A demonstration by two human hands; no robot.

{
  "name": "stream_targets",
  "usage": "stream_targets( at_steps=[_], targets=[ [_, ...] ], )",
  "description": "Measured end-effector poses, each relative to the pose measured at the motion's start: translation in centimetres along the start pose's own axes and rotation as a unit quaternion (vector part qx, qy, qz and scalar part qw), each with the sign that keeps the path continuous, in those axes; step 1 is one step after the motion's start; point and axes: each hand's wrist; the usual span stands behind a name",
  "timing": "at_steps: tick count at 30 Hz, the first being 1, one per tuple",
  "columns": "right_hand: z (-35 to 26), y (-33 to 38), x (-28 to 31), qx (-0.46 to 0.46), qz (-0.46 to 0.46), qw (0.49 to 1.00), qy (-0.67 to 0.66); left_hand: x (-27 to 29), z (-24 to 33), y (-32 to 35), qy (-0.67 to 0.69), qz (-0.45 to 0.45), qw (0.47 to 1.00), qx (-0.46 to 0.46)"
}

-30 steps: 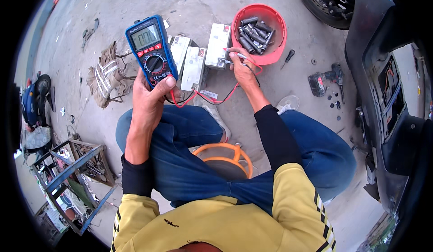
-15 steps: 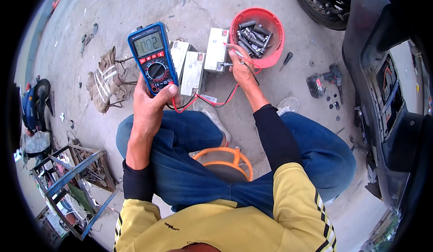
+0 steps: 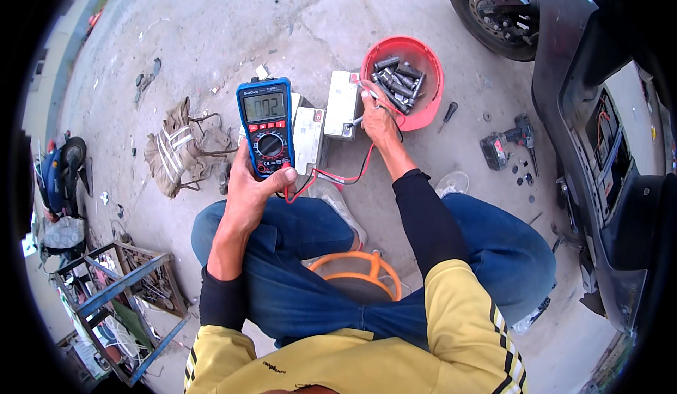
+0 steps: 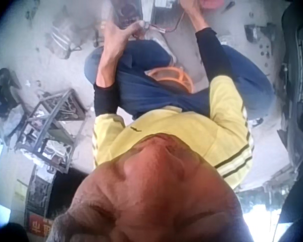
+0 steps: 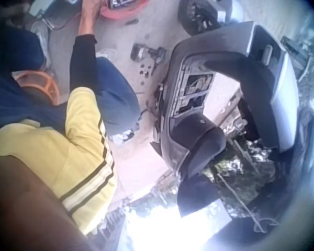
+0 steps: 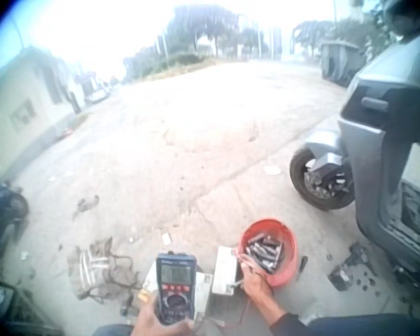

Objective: The person retrieves a multimeter from a cluttered workshop, then tests several loose batteries on the ground and the battery bank inside a scooter. They use the multimeter probes to measure voltage on each battery and the scooter's battery terminals, then close the scooter seat and storage compartment.

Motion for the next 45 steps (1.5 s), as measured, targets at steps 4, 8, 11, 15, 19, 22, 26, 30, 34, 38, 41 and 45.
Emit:
stream_targets(
  at_steps=[4, 8, 11, 15, 19, 22, 26, 30, 34, 38, 41, 45],
  targets=[
    [-0.2, -0.2, 0.0, -0.007, -0.004, 1.0, -0.003, -0.1, 0.1, 0.0, -0.002, 0.002, 1.0, 0.007],
    [-0.5, -0.3, -0.2, -0.018, -0.004, 1.0, -0.005, 0.1, -0.1, 0.0, 0.002, -0.005, 1.0, 0.009],
    [-0.1, -0.4, 0.2, -0.009, -0.001, 1.0, -0.018, -0.2, 0.0, -0.2, -0.034, 0.004, 0.999, 0.001],
    [0.8, -0.8, 0.2, -0.014, -0.002, 1.0, -0.026, -0.1, -0.1, -0.2, -0.004, -0.011, 1.0, 0.011],
    [0.3, -0.6, 0.0, -0.013, 0.001, 0.999, -0.034, -0.2, -0.2, -0.3, -0.022, -0.005, 1.0, 0.007],
    [0.5, -0.6, 0.1, -0.012, 0.002, 1.0, -0.029, -0.2, -0.3, -0.4, -0.008, -0.008, 1.0, 0.011],
    [0.4, -0.6, 0.1, -0.007, 0.013, 0.999, -0.031, -0.4, 0.0, -0.4, -0.007, -0.003, 1.0, 0.018],
    [0.5, -0.5, -0.1, -0.003, 0.026, 0.999, -0.043, -0.4, -0.1, -0.5, -0.013, 0.007, 1.0, 0.024],
    [0.7, -0.7, 0.1, -0.008, 0.012, 0.999, -0.044, -0.1, -0.4, -0.6, -0.017, 0.008, 0.999, 0.026],
    [0.8, -0.9, 0.1, -0.011, 0.01, 0.999, -0.041, -0.3, -0.4, -0.7, -0.018, 0.0, 1.0, 0.023],
    [0.7, -0.8, 0.1, -0.017, 0.009, 0.999, -0.041, -0.3, -0.3, -0.6, -0.021, -0.001, 1.0, 0.023],
    [0.7, -0.8, 0.1, -0.012, 0.014, 0.999, -0.028, -0.2, -0.5, -0.7, -0.026, -0.004, 0.999, 0.021]
  ],
)
Point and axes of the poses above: each hand's wrist, its own y-axis away from the middle knuckle, its own x-axis out of the back of the hand, z = x × y, and after that the axes turned 12 degrees about -z, right-handed
